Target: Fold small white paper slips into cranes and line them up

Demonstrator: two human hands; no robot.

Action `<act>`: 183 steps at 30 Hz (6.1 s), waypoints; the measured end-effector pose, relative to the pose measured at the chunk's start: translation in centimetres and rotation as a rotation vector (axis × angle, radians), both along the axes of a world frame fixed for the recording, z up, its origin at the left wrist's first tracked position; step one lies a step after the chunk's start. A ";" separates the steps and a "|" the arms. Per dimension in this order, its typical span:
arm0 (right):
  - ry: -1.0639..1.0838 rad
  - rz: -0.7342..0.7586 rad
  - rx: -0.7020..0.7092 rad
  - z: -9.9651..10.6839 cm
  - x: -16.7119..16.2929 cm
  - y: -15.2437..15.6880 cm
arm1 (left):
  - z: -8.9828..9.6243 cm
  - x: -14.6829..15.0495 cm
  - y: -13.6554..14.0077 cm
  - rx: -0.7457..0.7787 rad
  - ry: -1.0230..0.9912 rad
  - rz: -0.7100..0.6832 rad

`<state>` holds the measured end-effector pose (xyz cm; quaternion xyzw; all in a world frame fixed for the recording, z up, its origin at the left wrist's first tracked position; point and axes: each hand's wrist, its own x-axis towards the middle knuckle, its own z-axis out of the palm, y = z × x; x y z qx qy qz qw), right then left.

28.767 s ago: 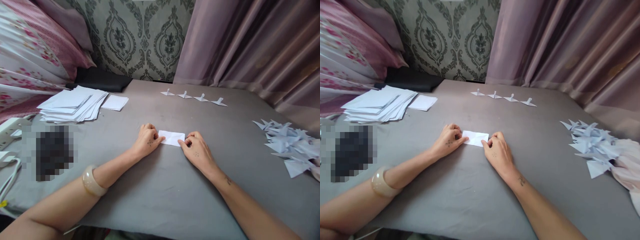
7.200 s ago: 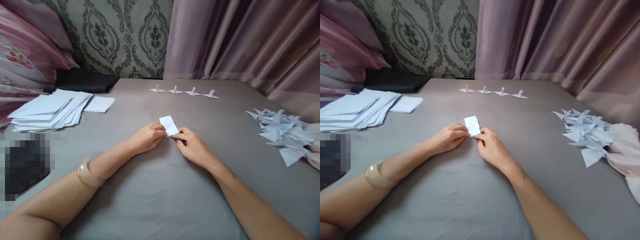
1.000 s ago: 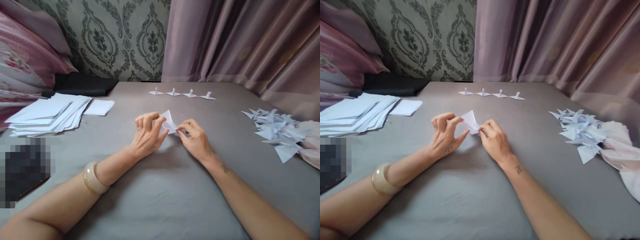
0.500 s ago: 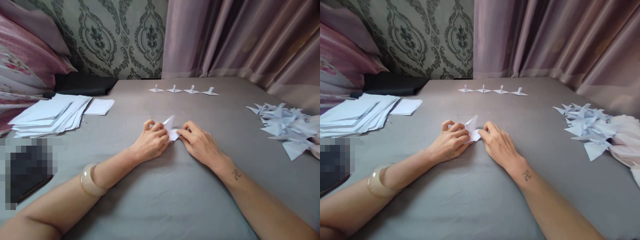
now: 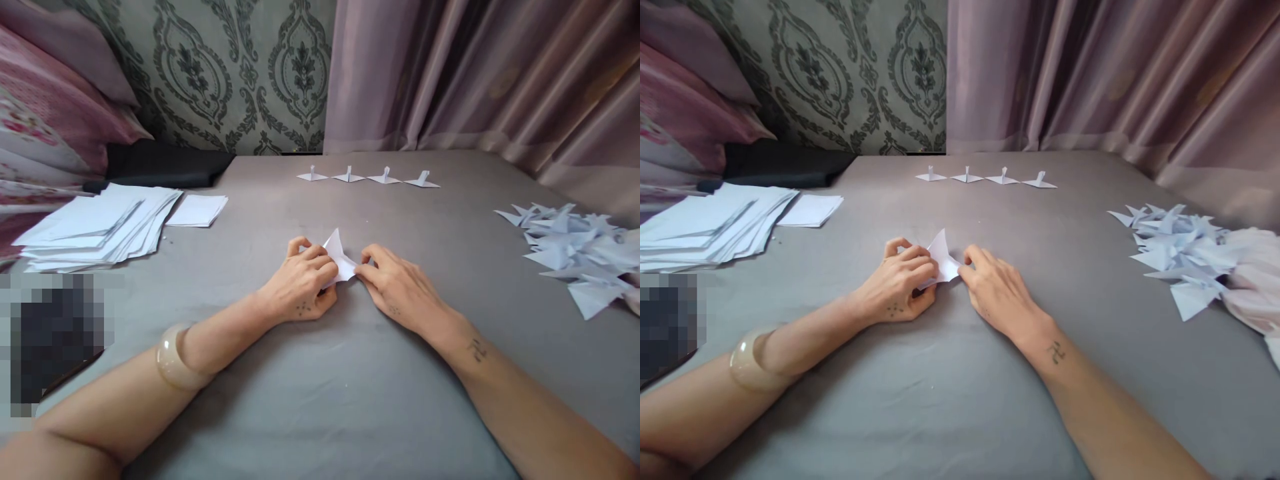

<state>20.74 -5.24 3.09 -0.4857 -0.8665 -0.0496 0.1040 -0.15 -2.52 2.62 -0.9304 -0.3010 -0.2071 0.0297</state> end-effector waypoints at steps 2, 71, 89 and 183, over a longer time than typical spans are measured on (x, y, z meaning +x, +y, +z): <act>0.051 -0.030 -0.039 -0.1 0.0 0.0 | 0.0 0.0 0.0 -0.021 -0.014 0.034; 0.283 0.046 -0.257 -0.7 -0.7 -0.3 | -0.2 -0.6 0.9 0.072 -0.034 0.076; 0.714 -0.302 -0.565 -0.2 1.1 1.5 | 0.0 -0.2 0.2 -0.075 0.101 -0.095; 0.728 -0.402 -0.507 -2.0 2.0 2.6 | 0.4 0.9 1.0 -0.158 0.203 -0.136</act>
